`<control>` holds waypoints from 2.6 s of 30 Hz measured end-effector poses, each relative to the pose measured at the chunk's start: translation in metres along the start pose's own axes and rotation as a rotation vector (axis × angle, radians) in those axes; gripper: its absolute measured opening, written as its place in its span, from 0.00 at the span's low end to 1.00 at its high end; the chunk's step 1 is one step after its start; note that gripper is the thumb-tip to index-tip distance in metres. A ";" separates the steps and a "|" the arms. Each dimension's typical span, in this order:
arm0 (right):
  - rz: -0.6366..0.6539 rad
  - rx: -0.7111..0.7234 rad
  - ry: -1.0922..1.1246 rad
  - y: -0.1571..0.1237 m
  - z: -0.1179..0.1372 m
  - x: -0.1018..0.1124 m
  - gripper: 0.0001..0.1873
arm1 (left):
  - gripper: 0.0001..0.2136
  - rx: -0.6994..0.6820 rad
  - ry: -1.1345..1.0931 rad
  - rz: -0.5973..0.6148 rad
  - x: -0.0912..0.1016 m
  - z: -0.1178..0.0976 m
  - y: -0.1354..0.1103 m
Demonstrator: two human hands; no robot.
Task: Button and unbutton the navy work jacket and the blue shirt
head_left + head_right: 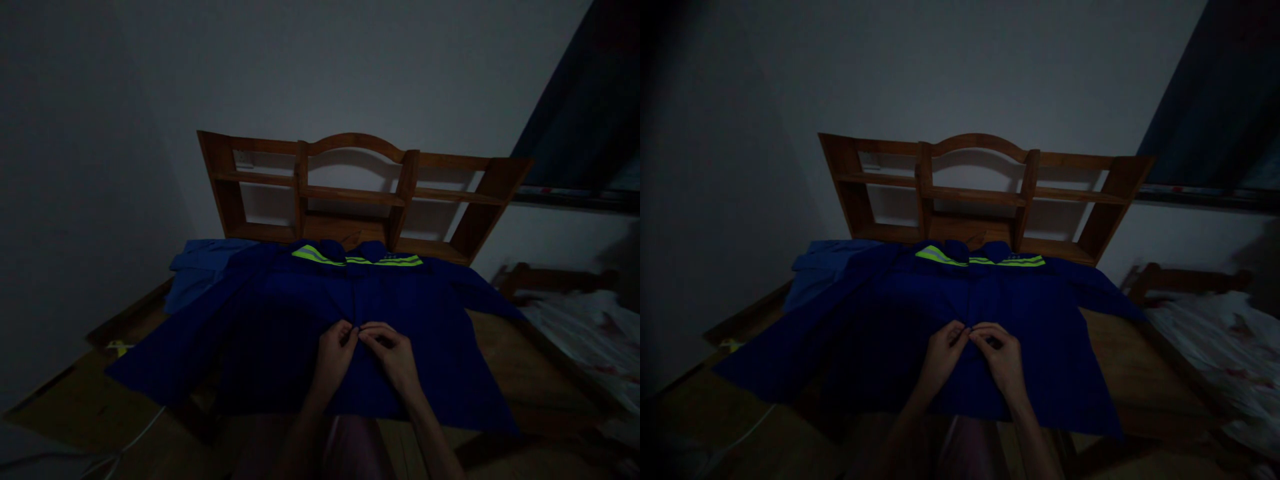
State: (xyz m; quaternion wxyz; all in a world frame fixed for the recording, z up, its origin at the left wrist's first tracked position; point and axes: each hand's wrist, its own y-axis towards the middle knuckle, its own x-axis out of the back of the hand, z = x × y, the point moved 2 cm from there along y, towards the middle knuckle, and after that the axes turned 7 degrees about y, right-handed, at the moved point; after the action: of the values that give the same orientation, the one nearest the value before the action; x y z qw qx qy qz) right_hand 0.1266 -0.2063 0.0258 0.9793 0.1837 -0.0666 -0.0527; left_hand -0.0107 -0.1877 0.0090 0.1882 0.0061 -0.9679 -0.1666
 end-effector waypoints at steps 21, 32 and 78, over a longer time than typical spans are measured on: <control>0.110 -0.082 0.190 -0.002 0.002 -0.001 0.11 | 0.05 -0.009 -0.016 0.050 0.003 -0.001 -0.001; 0.085 -0.059 0.135 0.000 -0.015 0.000 0.11 | 0.05 -0.035 -0.021 0.094 -0.002 0.001 -0.001; 0.046 -0.043 0.022 0.001 -0.016 0.001 0.11 | 0.03 -0.154 0.268 -0.014 -0.016 -0.002 -0.005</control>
State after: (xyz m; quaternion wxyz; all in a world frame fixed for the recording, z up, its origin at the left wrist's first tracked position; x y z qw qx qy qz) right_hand 0.1299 -0.1999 0.0120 0.9846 0.1618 -0.0590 -0.0297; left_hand 0.0050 -0.1921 0.0029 0.3145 0.0204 -0.9183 -0.2395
